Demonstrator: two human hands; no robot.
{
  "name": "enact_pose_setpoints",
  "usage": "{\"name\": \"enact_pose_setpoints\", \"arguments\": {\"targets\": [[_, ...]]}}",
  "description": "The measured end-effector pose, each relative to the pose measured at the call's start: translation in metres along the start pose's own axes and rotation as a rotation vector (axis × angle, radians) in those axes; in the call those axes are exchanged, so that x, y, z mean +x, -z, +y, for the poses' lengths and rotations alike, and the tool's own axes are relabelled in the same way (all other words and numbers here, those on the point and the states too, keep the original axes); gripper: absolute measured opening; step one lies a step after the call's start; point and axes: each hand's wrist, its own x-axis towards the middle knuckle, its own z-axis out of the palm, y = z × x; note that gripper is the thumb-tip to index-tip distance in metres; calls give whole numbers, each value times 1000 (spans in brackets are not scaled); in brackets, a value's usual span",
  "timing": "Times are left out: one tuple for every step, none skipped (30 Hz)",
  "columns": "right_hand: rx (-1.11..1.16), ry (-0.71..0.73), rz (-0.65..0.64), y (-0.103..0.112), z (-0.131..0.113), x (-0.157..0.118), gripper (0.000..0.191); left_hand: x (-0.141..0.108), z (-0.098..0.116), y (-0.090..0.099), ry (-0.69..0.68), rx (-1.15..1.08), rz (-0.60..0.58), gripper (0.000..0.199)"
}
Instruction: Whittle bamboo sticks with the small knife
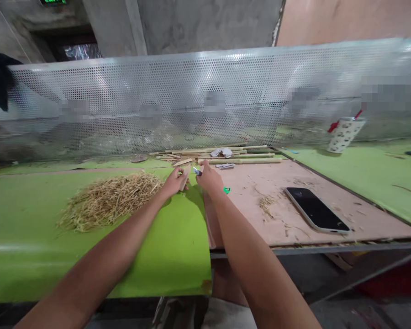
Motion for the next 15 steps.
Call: {"name": "enact_pose_setpoints", "arguments": {"targets": [[1, 12, -4, 0, 0, 0, 48, -2, 2, 0, 2, 18, 6, 15], [3, 23, -9, -1, -1, 0, 48, -3, 4, 0, 0, 35, 12, 16], [4, 34, -14, -1, -1, 1, 48, -4, 5, 0, 0, 49, 13, 16], [4, 44, -19, -2, -1, 1, 49, -4, 4, 0, 3, 59, 8, 17], [5, 53, -25, -3, -1, 1, 49, -3, 4, 0, 5, 65, -1, 20], [6, 60, -29, -3, -1, 2, 50, -3, 3, -1, 4, 69, -16, 25], [9, 68, -34, -4, -1, 2, 50, -2, 1, -1, -5, 71, -29, 28], [13, 78, -40, -5, -1, 2, 51, -1, 0, -2, -20, 74, -38, 29], [18, 91, -49, -5, -1, 2, 53, -1, 0, -2, -37, 75, -43, 29], [24, 107, -59, -6, -1, 1, 54, -2, 0, -3, -52, 77, -45, 27], [29, 125, -69, -6, 0, 1, 55, -2, 0, -3, -62, 81, -44, 25], [31, 142, -77, -6, 0, 0, 57, -3, 0, -3, -68, 86, -45, 23], [30, 153, -83, -6, 0, 0, 60, -3, 1, -3, -71, 92, -49, 21], [30, 158, -83, -6, -1, -1, 64, -3, 1, -3, -76, 95, -60, 20], [31, 162, -82, -5, -1, -1, 68, -3, 0, -3, -85, 93, -73, 19]]}}
